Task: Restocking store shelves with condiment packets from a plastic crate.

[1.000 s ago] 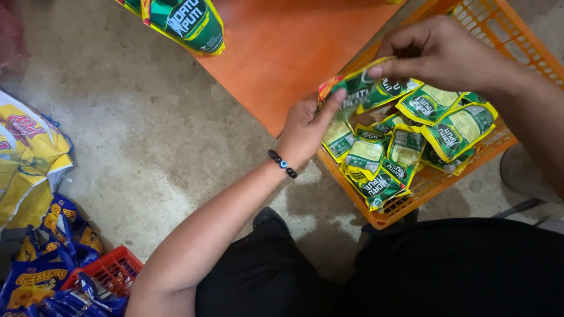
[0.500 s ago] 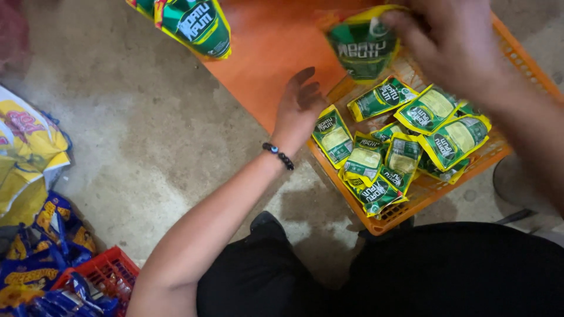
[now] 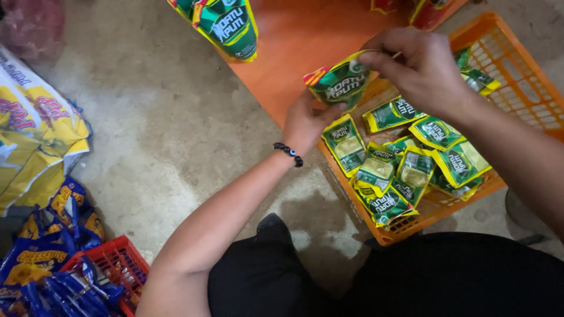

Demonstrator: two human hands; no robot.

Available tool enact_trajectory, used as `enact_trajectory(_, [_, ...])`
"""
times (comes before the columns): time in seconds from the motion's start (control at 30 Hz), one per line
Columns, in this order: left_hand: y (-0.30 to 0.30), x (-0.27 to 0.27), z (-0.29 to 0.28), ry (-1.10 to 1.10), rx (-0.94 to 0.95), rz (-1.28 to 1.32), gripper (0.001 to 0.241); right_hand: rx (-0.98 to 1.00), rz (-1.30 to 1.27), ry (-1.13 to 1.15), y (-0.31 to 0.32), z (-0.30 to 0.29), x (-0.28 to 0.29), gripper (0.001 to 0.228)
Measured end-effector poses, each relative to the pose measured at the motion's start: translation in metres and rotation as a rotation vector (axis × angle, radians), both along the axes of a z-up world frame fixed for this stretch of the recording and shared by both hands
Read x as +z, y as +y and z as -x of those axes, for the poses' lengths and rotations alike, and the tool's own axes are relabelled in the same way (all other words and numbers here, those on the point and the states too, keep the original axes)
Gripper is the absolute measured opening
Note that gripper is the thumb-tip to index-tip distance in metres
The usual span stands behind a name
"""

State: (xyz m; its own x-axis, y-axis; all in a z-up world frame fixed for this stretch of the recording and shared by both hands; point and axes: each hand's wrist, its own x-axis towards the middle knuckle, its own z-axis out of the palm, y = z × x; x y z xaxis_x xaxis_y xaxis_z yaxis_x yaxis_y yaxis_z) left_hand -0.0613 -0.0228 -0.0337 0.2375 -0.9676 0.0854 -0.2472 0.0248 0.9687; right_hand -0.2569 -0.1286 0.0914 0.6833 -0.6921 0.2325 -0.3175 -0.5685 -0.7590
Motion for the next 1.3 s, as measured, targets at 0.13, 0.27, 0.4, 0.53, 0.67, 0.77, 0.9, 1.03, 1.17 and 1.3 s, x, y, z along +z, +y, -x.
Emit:
enact_trajectory(0.13, [0.002, -0.01, -0.015, 0.028, 0.08, -0.031, 0.043, 0.018, -0.022, -0.021, -0.001, -0.019, -0.011, 0.021])
enact_trajectory(0.27, [0.007, -0.005, -0.036, -0.157, 0.147, -0.05, 0.038, 0.062, -0.134, -0.086, -0.007, -0.036, -0.03, 0.021])
enact_trajectory(0.4, [0.011, -0.011, -0.057, -0.266, 0.116, -0.056, 0.029, 0.188, -0.368, -0.074, -0.02, -0.055, -0.042, 0.039])
enact_trajectory(0.53, [0.013, -0.016, -0.051, -0.069, 0.122, -0.04, 0.039, 0.266, -0.426, 0.026, -0.026, -0.062, -0.072, 0.054])
enact_trajectory(0.67, [0.015, -0.014, -0.049, -0.163, 0.174, 0.02, 0.048, 0.189, -0.238, 0.161, -0.02, -0.063, -0.093, 0.049])
enact_trajectory(0.77, [0.013, -0.018, -0.047, -0.234, 0.229, -0.028, 0.053, 0.12, -0.204, 0.185, -0.011, -0.063, -0.096, 0.05])
enact_trajectory(0.9, [0.012, -0.016, -0.045, -0.139, 0.23, 0.006, 0.056, 0.047, -0.22, 0.168, -0.005, -0.068, -0.106, 0.05])
enact_trajectory(1.03, [0.009, -0.039, -0.05, -0.088, 0.283, 0.096, 0.06, 0.049, -0.225, 0.124, -0.001, -0.078, -0.109, 0.049])
enact_trajectory(1.17, [0.007, -0.046, -0.061, -0.057, 0.34, 0.041, 0.053, 0.061, -0.198, 0.073, 0.002, -0.093, -0.108, 0.049])
enact_trajectory(1.3, [0.005, -0.055, -0.071, -0.039, 0.402, 0.115, 0.053, 0.067, -0.17, 0.037, 0.005, -0.111, -0.111, 0.048])
